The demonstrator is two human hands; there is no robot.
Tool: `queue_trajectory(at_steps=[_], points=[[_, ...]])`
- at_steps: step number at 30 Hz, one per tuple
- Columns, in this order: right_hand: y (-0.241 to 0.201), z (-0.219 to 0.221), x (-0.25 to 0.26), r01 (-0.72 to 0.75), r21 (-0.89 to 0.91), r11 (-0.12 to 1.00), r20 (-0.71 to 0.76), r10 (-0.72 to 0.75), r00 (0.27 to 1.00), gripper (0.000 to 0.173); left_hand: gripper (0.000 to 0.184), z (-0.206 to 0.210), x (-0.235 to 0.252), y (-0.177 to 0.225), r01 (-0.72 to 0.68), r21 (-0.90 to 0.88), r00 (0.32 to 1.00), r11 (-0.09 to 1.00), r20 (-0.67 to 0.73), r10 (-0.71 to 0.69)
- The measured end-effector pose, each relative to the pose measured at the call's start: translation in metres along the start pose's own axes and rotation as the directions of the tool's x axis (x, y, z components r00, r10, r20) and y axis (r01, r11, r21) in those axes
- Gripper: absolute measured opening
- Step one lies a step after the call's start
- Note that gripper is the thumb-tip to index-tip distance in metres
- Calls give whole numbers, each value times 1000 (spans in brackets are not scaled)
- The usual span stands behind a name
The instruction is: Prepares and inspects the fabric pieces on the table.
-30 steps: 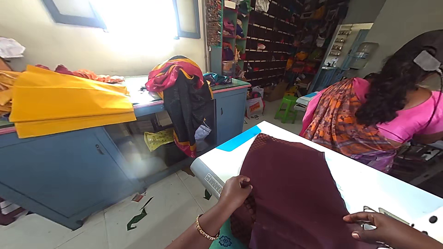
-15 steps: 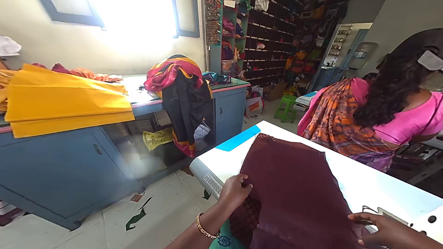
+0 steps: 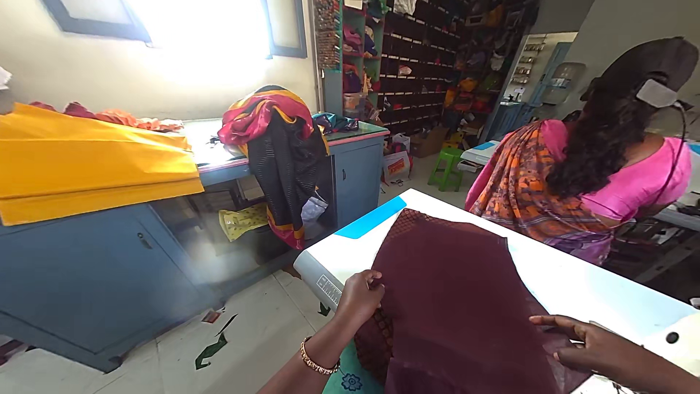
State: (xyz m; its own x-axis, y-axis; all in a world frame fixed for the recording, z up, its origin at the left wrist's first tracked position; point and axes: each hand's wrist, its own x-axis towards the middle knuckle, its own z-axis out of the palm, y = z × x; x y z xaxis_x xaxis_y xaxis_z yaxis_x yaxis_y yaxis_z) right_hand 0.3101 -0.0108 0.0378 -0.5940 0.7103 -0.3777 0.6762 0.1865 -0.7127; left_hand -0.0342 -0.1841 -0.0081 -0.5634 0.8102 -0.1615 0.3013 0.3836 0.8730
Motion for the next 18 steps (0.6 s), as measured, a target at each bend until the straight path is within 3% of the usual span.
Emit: queue_trajectory(at_steps=[4, 18], points=[[1, 5, 6, -67, 12, 998, 46, 67, 997, 66, 32, 0, 4, -5, -9, 38, 1000, 999, -8, 9], [-6, 8, 5, -139, -4, 990, 59, 139, 989, 64, 37, -3, -4, 4, 3, 134, 1000, 991, 24, -6]])
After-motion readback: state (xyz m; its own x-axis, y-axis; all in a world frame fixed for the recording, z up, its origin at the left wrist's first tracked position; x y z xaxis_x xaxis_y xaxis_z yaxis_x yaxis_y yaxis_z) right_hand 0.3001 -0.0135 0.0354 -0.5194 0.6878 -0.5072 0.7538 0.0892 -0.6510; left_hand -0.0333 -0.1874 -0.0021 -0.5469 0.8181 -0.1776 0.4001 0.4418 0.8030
